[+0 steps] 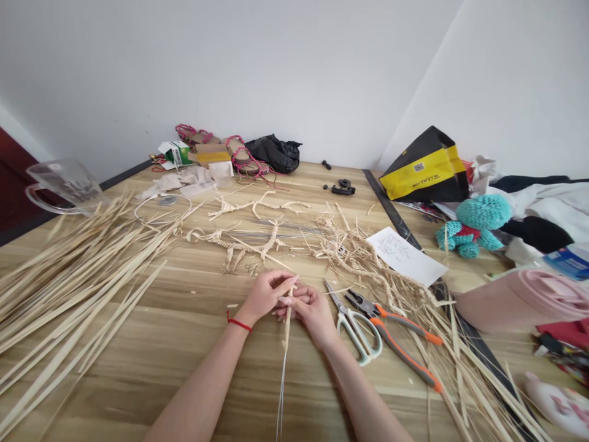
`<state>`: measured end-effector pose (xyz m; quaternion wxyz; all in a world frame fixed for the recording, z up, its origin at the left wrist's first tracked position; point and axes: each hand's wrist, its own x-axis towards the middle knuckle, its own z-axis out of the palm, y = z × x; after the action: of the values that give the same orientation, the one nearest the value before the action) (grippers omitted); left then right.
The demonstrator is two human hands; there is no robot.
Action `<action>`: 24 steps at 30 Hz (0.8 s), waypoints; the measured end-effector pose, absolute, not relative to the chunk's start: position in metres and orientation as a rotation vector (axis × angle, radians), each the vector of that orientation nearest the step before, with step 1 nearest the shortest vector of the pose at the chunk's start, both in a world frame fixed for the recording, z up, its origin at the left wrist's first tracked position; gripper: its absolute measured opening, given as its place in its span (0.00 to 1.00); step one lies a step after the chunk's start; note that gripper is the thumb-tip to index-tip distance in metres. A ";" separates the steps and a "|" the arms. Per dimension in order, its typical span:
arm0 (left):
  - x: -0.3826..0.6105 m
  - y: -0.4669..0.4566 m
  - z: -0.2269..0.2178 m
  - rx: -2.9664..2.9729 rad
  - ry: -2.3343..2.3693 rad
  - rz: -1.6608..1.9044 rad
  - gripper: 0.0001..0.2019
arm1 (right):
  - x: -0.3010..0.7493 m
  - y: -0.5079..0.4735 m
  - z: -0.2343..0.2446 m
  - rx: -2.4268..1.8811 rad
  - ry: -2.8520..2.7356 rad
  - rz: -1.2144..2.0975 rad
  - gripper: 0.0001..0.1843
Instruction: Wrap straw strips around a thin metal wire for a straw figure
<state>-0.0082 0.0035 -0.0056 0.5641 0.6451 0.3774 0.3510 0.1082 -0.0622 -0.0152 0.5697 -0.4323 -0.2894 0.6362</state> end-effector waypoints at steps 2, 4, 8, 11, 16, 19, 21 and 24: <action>-0.008 0.003 -0.006 1.539 0.889 0.825 0.12 | 0.109 -0.063 -0.014 -1.086 -0.665 1.465 0.23; -0.008 0.004 -0.006 1.542 0.887 0.819 0.13 | 0.109 -0.065 -0.012 -1.203 -0.696 1.392 0.26; -0.008 0.004 -0.004 1.563 0.873 0.813 0.12 | 0.109 -0.070 -0.008 -1.395 -0.822 1.124 0.29; -0.007 0.004 -0.001 1.617 0.852 0.837 0.10 | 0.108 -0.072 -0.009 -1.403 -0.917 1.021 0.19; -0.006 0.003 0.000 1.642 0.831 0.847 0.10 | 0.109 -0.071 -0.017 -1.452 -1.116 0.779 0.17; -0.006 0.003 0.000 1.663 0.843 0.848 0.09 | 0.109 -0.068 -0.020 -1.479 -1.197 0.693 0.18; -0.006 0.003 -0.001 1.661 0.846 0.850 0.09 | 0.108 -0.067 -0.021 -1.478 -1.224 0.675 0.16; -0.007 0.003 -0.001 1.638 0.844 0.843 0.09 | 0.107 -0.068 -0.019 -1.454 -1.246 0.643 0.15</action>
<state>-0.0065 0.0026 -0.0008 0.5289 0.6860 0.3535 0.3531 0.1073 -0.0679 -0.0193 0.5318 -0.6097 -0.5222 0.2696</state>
